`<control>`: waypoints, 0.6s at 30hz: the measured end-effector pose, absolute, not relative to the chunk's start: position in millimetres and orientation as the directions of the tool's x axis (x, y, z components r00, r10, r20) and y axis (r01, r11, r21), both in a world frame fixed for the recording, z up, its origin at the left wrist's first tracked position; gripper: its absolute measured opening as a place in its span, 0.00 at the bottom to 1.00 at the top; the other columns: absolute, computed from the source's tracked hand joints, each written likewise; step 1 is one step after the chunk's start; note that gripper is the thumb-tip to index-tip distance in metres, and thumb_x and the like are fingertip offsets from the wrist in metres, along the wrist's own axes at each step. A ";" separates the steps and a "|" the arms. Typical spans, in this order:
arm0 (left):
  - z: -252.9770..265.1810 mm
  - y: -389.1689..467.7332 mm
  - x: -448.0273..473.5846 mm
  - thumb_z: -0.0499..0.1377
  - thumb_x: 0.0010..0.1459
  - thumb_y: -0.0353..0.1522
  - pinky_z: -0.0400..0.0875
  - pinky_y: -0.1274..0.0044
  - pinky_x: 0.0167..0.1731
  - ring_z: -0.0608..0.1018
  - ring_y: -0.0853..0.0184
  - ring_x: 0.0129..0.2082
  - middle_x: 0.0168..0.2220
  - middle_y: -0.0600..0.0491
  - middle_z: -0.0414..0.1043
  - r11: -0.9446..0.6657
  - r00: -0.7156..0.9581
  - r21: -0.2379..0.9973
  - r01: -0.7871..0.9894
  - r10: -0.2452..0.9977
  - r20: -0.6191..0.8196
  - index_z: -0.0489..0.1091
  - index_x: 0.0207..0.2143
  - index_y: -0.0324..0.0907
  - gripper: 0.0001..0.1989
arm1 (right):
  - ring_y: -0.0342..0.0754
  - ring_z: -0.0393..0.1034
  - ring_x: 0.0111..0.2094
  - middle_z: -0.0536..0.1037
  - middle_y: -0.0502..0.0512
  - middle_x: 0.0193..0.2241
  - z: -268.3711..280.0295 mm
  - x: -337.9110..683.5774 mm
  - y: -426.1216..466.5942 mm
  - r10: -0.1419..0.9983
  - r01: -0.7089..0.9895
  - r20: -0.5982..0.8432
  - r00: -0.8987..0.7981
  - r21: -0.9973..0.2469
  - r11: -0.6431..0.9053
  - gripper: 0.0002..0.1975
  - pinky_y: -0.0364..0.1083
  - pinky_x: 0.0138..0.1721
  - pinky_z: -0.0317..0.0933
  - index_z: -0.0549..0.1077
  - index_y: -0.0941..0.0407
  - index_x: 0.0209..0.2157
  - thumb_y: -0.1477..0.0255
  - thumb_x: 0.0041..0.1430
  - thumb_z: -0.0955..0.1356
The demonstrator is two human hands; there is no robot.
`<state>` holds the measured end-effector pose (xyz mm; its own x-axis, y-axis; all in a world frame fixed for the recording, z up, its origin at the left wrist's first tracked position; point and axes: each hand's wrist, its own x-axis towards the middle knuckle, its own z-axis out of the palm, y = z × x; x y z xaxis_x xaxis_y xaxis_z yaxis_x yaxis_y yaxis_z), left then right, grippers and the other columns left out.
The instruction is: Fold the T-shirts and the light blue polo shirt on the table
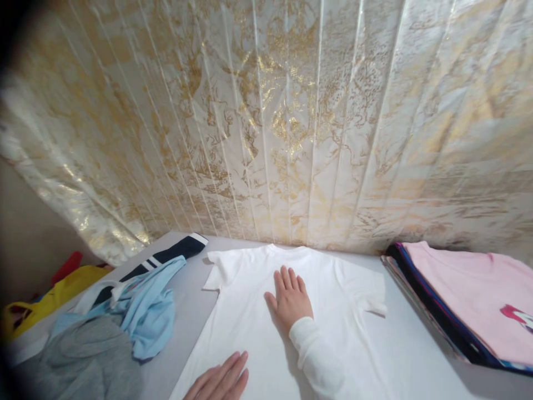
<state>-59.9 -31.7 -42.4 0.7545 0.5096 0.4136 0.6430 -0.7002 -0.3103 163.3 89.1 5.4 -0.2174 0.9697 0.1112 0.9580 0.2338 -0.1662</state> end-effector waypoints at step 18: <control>6.9 124.4 -1.2 0.43 0.65 0.41 0.48 0.64 0.59 0.49 0.57 0.64 0.65 0.46 0.45 -0.202 0.197 0.027 0.979 0.972 0.129 0.52 0.62 0.40 0.26 | 0.58 0.41 0.64 0.50 0.60 0.64 -10.2 254.1 112.3 0.988 0.986 0.096 0.122 -0.125 -0.109 0.30 0.58 0.60 0.40 0.55 0.59 0.62 0.58 0.64 0.56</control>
